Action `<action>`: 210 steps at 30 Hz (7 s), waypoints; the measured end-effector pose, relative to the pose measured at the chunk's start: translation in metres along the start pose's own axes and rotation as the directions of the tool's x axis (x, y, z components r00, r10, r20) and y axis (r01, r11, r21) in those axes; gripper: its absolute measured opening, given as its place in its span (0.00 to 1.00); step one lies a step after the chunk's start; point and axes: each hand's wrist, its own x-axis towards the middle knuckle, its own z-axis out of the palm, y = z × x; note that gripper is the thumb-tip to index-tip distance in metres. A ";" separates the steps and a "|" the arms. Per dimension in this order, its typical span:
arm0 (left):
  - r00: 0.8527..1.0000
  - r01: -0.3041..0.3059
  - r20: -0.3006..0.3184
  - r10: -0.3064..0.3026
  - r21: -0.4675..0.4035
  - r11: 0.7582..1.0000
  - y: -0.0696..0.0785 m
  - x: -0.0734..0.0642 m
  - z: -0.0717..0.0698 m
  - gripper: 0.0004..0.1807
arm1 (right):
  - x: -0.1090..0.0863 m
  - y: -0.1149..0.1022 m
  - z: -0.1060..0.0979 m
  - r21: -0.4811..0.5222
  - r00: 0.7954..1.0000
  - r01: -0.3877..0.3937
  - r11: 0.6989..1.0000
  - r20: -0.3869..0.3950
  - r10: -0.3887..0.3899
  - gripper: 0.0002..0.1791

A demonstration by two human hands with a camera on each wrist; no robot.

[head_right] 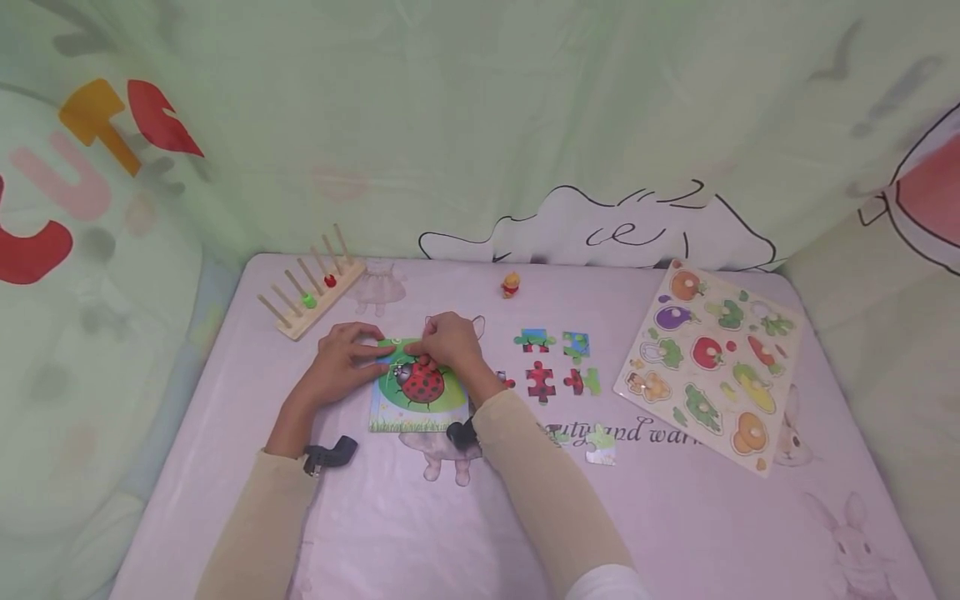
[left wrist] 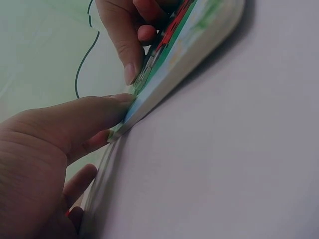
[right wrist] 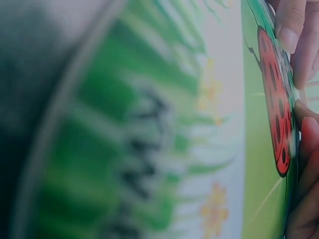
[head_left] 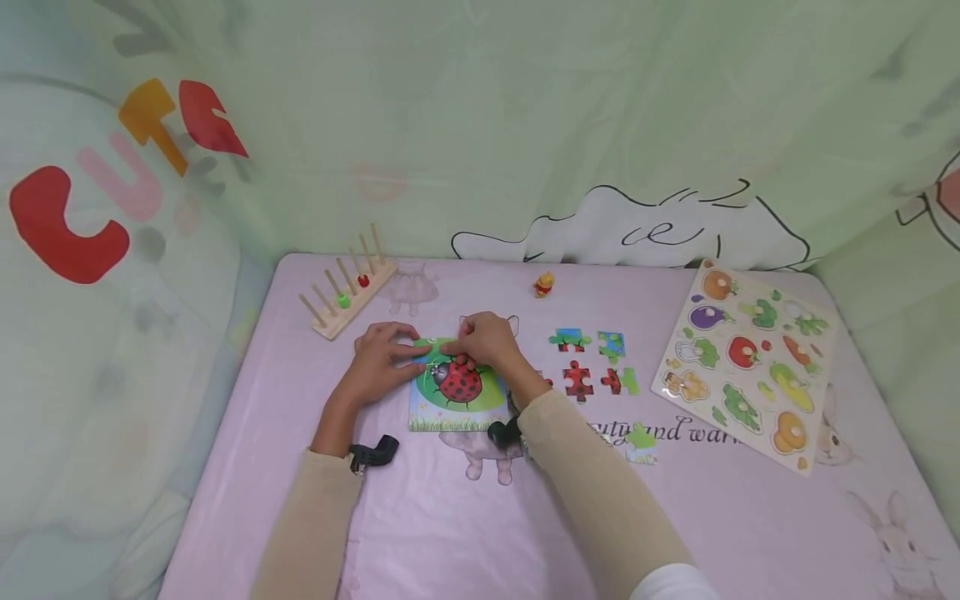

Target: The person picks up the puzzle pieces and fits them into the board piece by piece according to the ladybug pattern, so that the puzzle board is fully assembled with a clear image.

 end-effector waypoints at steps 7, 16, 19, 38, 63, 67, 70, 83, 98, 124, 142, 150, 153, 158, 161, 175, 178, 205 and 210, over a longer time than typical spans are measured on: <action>1.000 0.014 0.009 -0.014 -0.007 1.000 0.002 -0.001 -0.001 0.18 | -0.004 0.000 -0.006 0.033 0.999 0.023 0.999 0.044 -0.024 0.18; 1.000 0.003 0.013 -0.003 -0.001 1.000 -0.002 0.001 0.001 0.19 | -0.017 0.003 -0.032 0.034 0.980 0.171 0.985 0.100 -0.173 0.16; 1.000 -0.001 0.013 0.001 0.000 1.000 -0.002 0.001 0.001 0.19 | -0.024 0.006 -0.046 -0.020 0.975 0.212 0.977 0.075 -0.210 0.17; 1.000 0.005 0.013 -0.005 -0.009 1.000 -0.003 0.001 0.001 0.20 | -0.051 0.064 -0.127 -0.217 0.967 0.200 0.955 -0.111 -0.228 0.19; 0.999 0.023 0.023 -0.023 -0.007 1.000 -0.004 0.001 0.002 0.19 | -0.038 0.120 -0.151 -0.260 0.990 0.042 0.965 -0.121 -0.076 0.21; 0.999 0.026 0.025 -0.026 -0.008 1.000 -0.003 0.001 0.001 0.19 | -0.036 0.122 -0.151 -0.254 0.991 0.029 0.967 -0.116 -0.060 0.20; 0.999 0.028 0.023 -0.028 -0.007 1.000 -0.002 0.000 0.001 0.19 | -0.034 0.124 -0.150 -0.250 0.992 0.024 0.968 -0.114 -0.054 0.20; 1.000 0.020 0.012 -0.020 -0.013 1.000 0.000 0.000 0.001 0.19 | -0.033 0.125 -0.148 -0.236 0.993 0.001 0.972 -0.117 -0.029 0.18; 1.000 0.022 0.017 -0.021 -0.001 1.000 0.001 0.001 -0.001 0.19 | -0.035 0.125 -0.150 -0.222 0.991 0.011 0.975 -0.125 -0.040 0.17; 0.999 0.031 0.019 -0.031 0.001 1.000 0.001 0.001 0.000 0.19 | -0.050 0.090 -0.141 -0.194 0.983 0.149 0.970 -0.073 -0.166 0.10; 0.999 0.031 0.032 -0.031 -0.004 1.000 -0.002 0.001 0.001 0.19 | -0.038 0.045 -0.093 0.011 0.968 0.248 0.969 0.033 -0.248 0.06; 0.999 0.036 0.035 -0.036 -0.003 0.999 -0.004 0.001 0.002 0.19 | -0.035 0.028 -0.071 0.105 0.965 0.240 0.965 0.082 -0.249 0.06; 0.999 0.034 0.027 -0.034 -0.008 0.999 -0.003 0.001 0.002 0.19 | -0.032 0.025 -0.065 0.102 0.961 0.255 0.962 0.080 -0.263 0.06; 0.999 0.036 0.023 -0.036 -0.004 0.999 -0.002 0.001 0.001 0.19 | -0.026 0.023 -0.055 0.077 0.961 0.256 0.964 0.088 -0.263 0.09; 0.999 0.039 0.024 -0.039 -0.004 0.999 -0.002 0.002 0.001 0.19 | -0.024 0.022 -0.050 0.092 0.964 0.241 0.966 0.097 -0.250 0.10; 1.000 0.021 0.020 -0.021 -0.006 1.000 -0.001 0.001 0.001 0.19 | -0.020 0.018 -0.030 0.053 0.981 0.190 0.980 0.038 -0.192 0.08; 1.000 0.017 0.019 -0.017 -0.001 1.000 -0.002 0.001 0.001 0.19 | -0.020 0.016 -0.028 0.023 0.981 0.195 0.981 0.016 -0.195 0.08; 0.999 0.032 0.018 -0.031 -0.022 0.999 -0.001 0.003 0.000 0.19 | -0.018 0.019 -0.037 -0.123 0.991 0.100 0.987 -0.072 -0.110 0.14; 0.994 0.108 -0.010 -0.109 -0.041 0.993 0.005 0.008 0.003 0.19 | -0.016 0.021 -0.037 -0.139 0.992 0.107 0.985 -0.052 -0.115 0.15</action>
